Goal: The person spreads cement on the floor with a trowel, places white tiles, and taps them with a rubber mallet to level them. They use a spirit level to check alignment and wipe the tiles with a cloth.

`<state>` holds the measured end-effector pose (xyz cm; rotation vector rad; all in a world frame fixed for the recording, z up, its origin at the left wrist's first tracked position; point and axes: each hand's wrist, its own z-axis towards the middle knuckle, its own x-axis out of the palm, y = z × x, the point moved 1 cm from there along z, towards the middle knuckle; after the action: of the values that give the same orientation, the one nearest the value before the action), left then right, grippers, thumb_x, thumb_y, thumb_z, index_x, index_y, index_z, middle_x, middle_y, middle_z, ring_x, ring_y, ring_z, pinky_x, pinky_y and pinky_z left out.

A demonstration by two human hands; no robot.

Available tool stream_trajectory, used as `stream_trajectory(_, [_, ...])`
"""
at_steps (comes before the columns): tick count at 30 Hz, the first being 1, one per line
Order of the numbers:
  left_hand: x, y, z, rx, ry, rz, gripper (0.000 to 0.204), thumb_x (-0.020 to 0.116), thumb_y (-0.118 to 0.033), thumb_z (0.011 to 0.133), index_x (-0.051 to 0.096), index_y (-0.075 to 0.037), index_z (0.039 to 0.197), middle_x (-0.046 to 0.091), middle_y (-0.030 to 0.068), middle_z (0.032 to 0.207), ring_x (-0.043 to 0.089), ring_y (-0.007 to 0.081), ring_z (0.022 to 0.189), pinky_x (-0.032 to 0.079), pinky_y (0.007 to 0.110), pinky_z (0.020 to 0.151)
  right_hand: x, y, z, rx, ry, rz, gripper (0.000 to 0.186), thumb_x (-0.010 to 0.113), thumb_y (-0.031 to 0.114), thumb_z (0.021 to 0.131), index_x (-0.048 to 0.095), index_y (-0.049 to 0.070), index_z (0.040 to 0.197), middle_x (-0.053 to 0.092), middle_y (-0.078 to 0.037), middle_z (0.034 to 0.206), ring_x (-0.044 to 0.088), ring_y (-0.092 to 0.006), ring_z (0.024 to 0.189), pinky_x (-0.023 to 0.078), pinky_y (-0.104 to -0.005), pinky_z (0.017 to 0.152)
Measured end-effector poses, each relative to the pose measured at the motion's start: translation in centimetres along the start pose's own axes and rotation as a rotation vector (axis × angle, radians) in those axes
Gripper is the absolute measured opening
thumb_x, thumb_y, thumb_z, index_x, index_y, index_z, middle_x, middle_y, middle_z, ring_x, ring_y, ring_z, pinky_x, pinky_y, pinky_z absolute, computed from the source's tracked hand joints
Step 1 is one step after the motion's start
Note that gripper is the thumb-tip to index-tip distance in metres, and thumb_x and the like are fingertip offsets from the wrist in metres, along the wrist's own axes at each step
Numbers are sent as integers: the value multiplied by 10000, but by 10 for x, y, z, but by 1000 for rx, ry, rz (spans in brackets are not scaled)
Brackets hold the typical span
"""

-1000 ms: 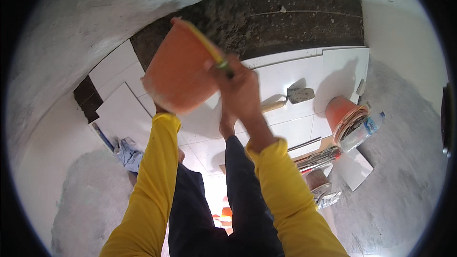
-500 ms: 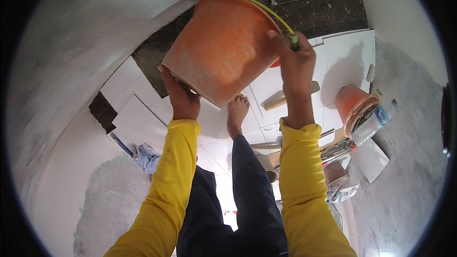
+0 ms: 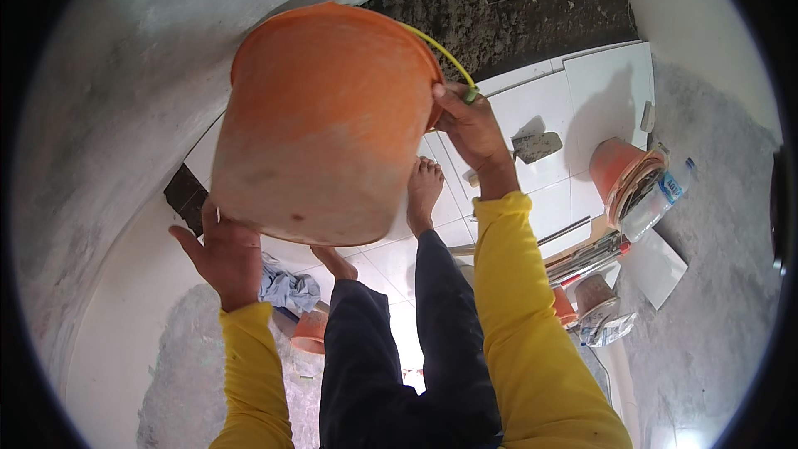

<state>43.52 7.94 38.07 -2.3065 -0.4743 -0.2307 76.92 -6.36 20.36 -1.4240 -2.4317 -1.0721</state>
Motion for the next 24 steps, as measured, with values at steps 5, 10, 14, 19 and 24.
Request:
stream_trajectory(5, [-31,44,82,-78,68,221,830,317,-688,1115,359,-61,1657,392,104,1706,321,256,1582,182,459,1316,-28,-41,34,22,45,-2,382,797,300,1000,724,-31,1179,706,-44,927,641,-132,804,517,-287,732])
stream_trajectory(10, [6,40,52,-273,215,76,862,305,-701,1108,309,-65,1690,301,97,1762,263,296,1617,155,485,1327,-14,-37,2,-110,45,89,385,786,338,996,745,-12,1152,773,-112,995,705,-182,891,527,-307,858])
stream_trajectory(14, [-47,-16,50,-329,216,32,839,293,-686,1116,319,-72,1687,340,110,1743,292,309,1608,184,528,1317,36,-43,-63,-205,23,-147,376,842,222,947,725,-40,1190,759,-101,940,737,-203,868,591,-372,879])
stream_trajectory(19, [-152,-86,45,-185,227,726,871,365,-711,1089,386,-46,1651,459,131,1667,386,304,1559,264,517,1281,153,-83,-204,-593,-36,-646,262,881,199,846,819,100,1080,786,-68,913,742,-225,865,572,-343,841])
stream_trajectory(24, [-210,-144,-67,-226,229,788,1018,477,-787,1013,196,-98,1708,278,119,1753,326,332,1584,288,647,1230,266,-185,-333,-1178,-201,-1233,103,700,75,840,732,73,937,661,-72,857,662,-288,899,542,-430,909])
